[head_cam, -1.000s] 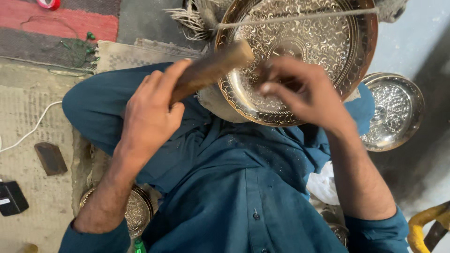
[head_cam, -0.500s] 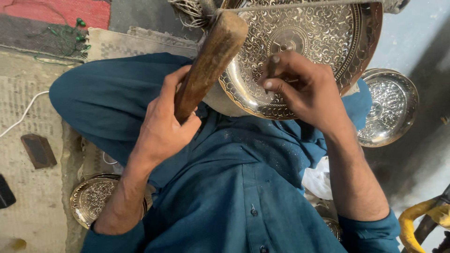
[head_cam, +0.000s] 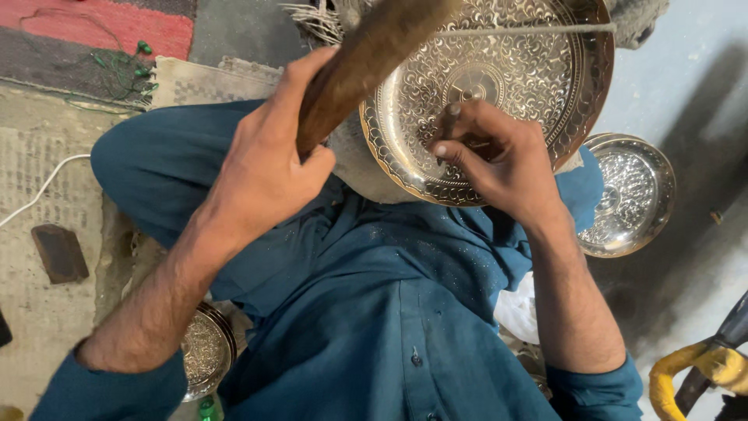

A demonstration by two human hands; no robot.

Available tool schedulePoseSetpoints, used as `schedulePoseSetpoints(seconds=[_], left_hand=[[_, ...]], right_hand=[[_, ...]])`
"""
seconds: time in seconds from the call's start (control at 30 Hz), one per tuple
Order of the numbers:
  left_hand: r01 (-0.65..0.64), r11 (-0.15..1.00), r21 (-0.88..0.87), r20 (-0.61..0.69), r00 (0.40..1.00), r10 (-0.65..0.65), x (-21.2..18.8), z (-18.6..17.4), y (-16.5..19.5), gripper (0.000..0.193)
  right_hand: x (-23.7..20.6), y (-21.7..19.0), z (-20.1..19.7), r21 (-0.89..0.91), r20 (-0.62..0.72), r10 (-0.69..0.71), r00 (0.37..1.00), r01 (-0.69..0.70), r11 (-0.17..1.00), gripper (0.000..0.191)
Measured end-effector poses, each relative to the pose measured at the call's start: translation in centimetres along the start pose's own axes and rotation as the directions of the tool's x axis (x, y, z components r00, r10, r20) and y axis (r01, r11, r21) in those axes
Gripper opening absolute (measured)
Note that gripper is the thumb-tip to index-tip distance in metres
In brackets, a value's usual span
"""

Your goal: The person sits cross-legged on the floor with an ornate brass plate resting on a cloth pad on their lap. They hold a small chisel against the plate's engraved surface with one hand and strike it with a wooden mallet in the other hand, repositioning the chisel repeatedly to work the pattern, briefly adjusting a string across the plate before resuming hammering.

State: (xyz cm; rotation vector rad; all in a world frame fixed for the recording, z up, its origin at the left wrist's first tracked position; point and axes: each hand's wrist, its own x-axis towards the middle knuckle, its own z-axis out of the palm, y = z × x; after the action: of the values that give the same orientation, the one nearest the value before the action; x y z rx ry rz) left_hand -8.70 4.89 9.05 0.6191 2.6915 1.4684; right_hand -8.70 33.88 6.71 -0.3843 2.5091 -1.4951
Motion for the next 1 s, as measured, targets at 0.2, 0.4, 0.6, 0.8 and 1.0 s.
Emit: schedulePoseSetpoints(seconds=[0.2,0.4,0.6,0.8,1.0], left_hand=[[-0.045,0.966,0.254,0.079,0.997,0.025,0.34,-0.25,-0.16,0.080],[-0.082,0.965,0.248,0.008,0.997,0.083,0.50,-0.21,-0.40,0.075],[-0.105,0.961,0.257,-0.012,0.994,0.112,0.45,-0.25,-0.41,0.073],[-0.137,0.958,0.253,-0.026,0.989,0.148,0.40,-0.09,-0.62,0.075],[-0.037,0.952,0.305,0.014,0.999,0.034,0.52,-0.05,-0.69,0.078]], right_hand=[[0.13,0.07,-0.08,-0.026,0.016,-0.002,1.000,0.002,1.000,0.025],[0.19,0.00,-0.06,-0.033,0.004,0.029,1.000,-0.029,0.999,0.019],[0.29,-0.36,-0.02,-0.021,-0.002,0.034,0.999,-0.034,0.999,0.020],[0.40,-0.53,-0.13,-0.006,0.011,0.034,0.999,-0.034,0.999,0.019],[0.60,-0.30,-0.26,0.034,0.032,0.033,0.999,-0.034,0.999,0.014]])
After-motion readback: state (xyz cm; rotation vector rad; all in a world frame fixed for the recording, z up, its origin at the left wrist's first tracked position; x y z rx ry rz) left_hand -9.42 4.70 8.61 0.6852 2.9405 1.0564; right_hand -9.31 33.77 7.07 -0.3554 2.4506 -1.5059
